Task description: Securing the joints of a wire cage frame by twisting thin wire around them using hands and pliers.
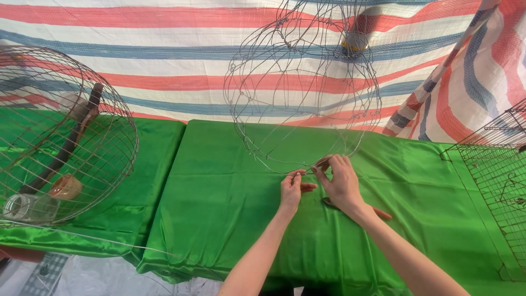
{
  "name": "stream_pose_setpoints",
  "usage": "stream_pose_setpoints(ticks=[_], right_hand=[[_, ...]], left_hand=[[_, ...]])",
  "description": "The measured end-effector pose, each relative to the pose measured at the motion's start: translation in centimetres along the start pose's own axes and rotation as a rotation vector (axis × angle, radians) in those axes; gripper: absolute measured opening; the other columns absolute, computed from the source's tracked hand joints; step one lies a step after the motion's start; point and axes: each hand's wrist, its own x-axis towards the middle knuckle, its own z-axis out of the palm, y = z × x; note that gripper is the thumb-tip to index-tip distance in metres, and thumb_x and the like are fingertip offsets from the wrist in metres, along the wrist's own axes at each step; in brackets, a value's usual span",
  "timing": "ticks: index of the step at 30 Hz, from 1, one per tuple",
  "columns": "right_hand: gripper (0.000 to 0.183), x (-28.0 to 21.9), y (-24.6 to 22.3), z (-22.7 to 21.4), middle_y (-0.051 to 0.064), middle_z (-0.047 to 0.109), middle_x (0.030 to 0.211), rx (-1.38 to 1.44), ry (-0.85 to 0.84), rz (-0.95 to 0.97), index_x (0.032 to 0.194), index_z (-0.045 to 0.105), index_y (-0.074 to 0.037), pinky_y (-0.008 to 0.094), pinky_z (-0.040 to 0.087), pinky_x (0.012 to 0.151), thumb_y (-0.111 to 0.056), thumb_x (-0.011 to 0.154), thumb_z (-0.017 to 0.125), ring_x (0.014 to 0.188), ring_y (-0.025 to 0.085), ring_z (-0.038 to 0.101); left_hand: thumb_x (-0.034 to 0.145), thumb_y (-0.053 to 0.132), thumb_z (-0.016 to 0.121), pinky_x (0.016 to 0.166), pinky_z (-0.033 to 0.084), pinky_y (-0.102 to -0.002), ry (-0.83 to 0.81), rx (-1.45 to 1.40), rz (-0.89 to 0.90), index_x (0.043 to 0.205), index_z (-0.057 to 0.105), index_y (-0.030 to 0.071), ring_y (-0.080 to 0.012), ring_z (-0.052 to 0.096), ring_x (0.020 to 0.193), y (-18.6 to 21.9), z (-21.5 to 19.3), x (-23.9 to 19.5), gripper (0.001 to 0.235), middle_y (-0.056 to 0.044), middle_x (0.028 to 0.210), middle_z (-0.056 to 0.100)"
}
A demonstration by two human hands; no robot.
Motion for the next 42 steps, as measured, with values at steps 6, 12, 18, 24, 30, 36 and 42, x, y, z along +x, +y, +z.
stream_pose_setpoints(ticks=[6,12,18,24,30,36,42], right_hand=[[0.026,0.0,0.9,-0.7,0.010,0.067,0.103,0.016,-0.021,-0.052,0.112,0.068,-0.008,0.043,0.053,0.089,-0.027,0.094,0.073,0.093,0.022,0.057],[0.025,-1.2,4.4,-2.9,0.013,0.069,0.104,0.243,0.271,-0.012,0.123,0.066,-0.007,0.039,0.058,0.080,-0.002,0.098,0.067,0.092,0.027,0.068],[0.037,-0.9,9.3,-3.0,0.016,0.072,0.114,0.251,0.252,0.114,0.132,0.063,-0.009,0.045,0.058,0.082,-0.013,0.096,0.071,0.097,0.031,0.070],[0.046,-0.4,4.5,-2.7,0.023,0.065,0.128,0.398,0.047,0.190,0.142,0.057,-0.003,0.049,0.060,0.086,-0.008,0.097,0.068,0.108,0.038,0.068],[0.038,0.1,2.4,-0.3,0.018,0.070,0.114,0.644,0.032,0.171,0.135,0.054,-0.005,0.036,0.060,0.073,-0.008,0.099,0.065,0.095,0.029,0.070],[0.018,0.6,3.0,2.0,0.018,0.073,0.096,0.662,0.189,0.076,0.118,0.054,-0.004,0.030,0.060,0.062,-0.002,0.100,0.060,0.074,0.022,0.070],[0.019,0.4,3.1,3.0,0.016,0.071,0.098,0.574,0.186,0.080,0.117,0.050,-0.009,0.031,0.060,0.061,0.002,0.103,0.055,0.073,0.022,0.069]], left_hand=[[0.111,0.017,0.043,0.070,0.067,-0.038,-0.007,-0.010,-0.016,0.116,0.064,0.011,-0.0367,0.076,0.076,-0.5,-0.3,0.4,0.022,-0.022,0.087,0.076],[0.110,0.020,0.045,0.070,0.066,-0.036,-0.020,0.013,-0.012,0.116,0.064,0.013,-0.0347,0.077,0.076,0.0,-0.2,0.2,0.021,-0.025,0.083,0.074],[0.108,0.022,0.049,0.068,0.066,-0.036,0.004,0.068,0.017,0.111,0.066,0.014,-0.0324,0.077,0.072,0.1,0.4,0.5,0.020,-0.018,0.091,0.077],[0.106,0.022,0.050,0.062,0.064,-0.030,0.059,0.161,0.024,0.108,0.069,0.015,-0.0282,0.076,0.066,2.5,2.0,-0.3,0.020,-0.017,0.071,0.074],[0.103,0.023,0.052,0.056,0.062,-0.027,0.125,0.221,0.053,0.101,0.070,0.017,-0.0217,0.074,0.057,3.9,3.5,-0.5,0.019,-0.006,0.095,0.075],[0.103,0.024,0.053,0.054,0.061,-0.028,0.096,0.228,0.087,0.102,0.071,0.014,-0.0233,0.073,0.056,3.3,2.8,-0.1,0.020,-0.004,0.105,0.070],[0.105,0.027,0.051,0.055,0.061,-0.027,0.062,0.231,0.106,0.103,0.069,0.014,-0.0224,0.073,0.057,3.0,2.5,-0.4,0.022,-0.002,0.105,0.067]])
